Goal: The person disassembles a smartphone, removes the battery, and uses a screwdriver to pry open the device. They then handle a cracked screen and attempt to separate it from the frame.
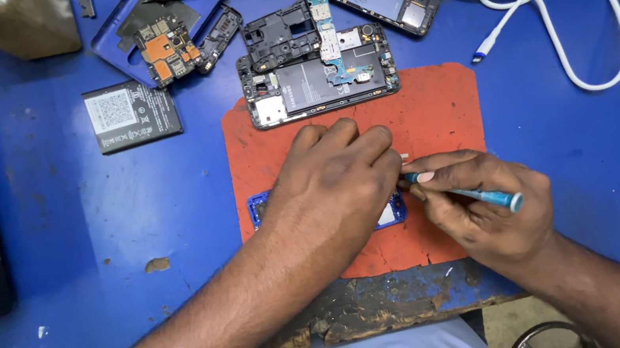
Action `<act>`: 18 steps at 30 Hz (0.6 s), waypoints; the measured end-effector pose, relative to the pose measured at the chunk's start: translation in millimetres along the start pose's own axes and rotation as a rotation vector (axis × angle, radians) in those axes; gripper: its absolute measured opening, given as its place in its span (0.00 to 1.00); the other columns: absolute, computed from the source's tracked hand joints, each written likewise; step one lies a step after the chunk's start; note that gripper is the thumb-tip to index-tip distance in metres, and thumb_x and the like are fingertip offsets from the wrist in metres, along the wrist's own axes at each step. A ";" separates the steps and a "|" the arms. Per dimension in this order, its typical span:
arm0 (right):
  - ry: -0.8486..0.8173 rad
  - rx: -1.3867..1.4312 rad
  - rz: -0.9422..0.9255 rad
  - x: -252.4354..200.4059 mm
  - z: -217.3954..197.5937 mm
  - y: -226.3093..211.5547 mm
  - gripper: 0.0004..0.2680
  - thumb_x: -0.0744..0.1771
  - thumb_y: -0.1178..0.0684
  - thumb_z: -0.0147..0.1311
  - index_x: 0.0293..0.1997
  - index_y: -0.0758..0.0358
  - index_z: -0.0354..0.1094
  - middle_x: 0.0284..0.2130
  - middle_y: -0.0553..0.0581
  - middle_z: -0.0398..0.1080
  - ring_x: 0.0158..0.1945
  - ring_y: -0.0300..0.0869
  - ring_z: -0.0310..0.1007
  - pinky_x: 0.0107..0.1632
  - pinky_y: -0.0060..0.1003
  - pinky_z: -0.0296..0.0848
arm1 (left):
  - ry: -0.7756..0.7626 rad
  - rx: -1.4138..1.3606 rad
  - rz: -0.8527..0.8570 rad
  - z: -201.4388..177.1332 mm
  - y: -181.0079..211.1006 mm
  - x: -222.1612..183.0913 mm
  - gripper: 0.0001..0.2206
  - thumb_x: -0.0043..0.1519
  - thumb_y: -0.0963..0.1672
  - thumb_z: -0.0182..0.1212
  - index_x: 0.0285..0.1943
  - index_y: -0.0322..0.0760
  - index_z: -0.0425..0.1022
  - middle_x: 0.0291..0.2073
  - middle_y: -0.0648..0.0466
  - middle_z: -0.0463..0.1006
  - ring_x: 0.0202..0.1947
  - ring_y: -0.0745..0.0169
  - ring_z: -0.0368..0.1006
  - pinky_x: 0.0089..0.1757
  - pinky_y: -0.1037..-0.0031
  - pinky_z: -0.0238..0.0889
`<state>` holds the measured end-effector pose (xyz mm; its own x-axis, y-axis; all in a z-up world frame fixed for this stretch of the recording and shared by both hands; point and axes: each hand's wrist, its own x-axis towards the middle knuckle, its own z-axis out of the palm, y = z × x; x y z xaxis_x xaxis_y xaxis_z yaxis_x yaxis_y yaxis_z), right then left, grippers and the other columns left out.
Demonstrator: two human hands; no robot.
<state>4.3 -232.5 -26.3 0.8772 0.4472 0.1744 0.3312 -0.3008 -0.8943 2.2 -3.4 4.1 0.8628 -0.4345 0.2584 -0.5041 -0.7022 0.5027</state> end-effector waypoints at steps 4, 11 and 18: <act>-0.012 0.102 0.089 -1.0 -1.7 1.2 0.06 0.66 0.68 0.56 0.45 0.73 0.64 0.46 0.70 0.76 0.48 0.46 0.81 0.51 0.37 0.84 | 0.018 0.039 0.022 1.8 1.3 1.6 0.03 0.55 0.41 0.64 0.33 0.36 0.75 0.33 0.55 0.72 0.40 0.58 0.69 0.42 0.64 0.61; 0.111 0.268 0.160 10.0 -5.5 -3.6 0.06 0.69 0.67 0.53 0.47 0.70 0.59 0.45 0.68 0.75 0.50 0.46 0.82 0.54 0.41 0.82 | 0.027 0.096 0.081 2.1 -0.1 0.9 0.03 0.55 0.41 0.63 0.35 0.36 0.74 0.32 0.54 0.72 0.39 0.57 0.70 0.41 0.63 0.62; 0.049 0.124 0.133 13.3 -6.7 -4.2 0.07 0.68 0.67 0.55 0.45 0.72 0.60 0.45 0.69 0.75 0.50 0.47 0.81 0.52 0.39 0.86 | 0.037 0.108 0.083 7.4 -1.3 1.5 0.04 0.56 0.41 0.62 0.36 0.36 0.73 0.33 0.52 0.71 0.39 0.56 0.70 0.42 0.63 0.63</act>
<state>16.9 -231.0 -17.4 0.9274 0.3676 0.0685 0.1684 -0.2470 -0.9543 3.9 -7.4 -2.3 0.8176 -0.4741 0.3266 -0.5733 -0.7223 0.3868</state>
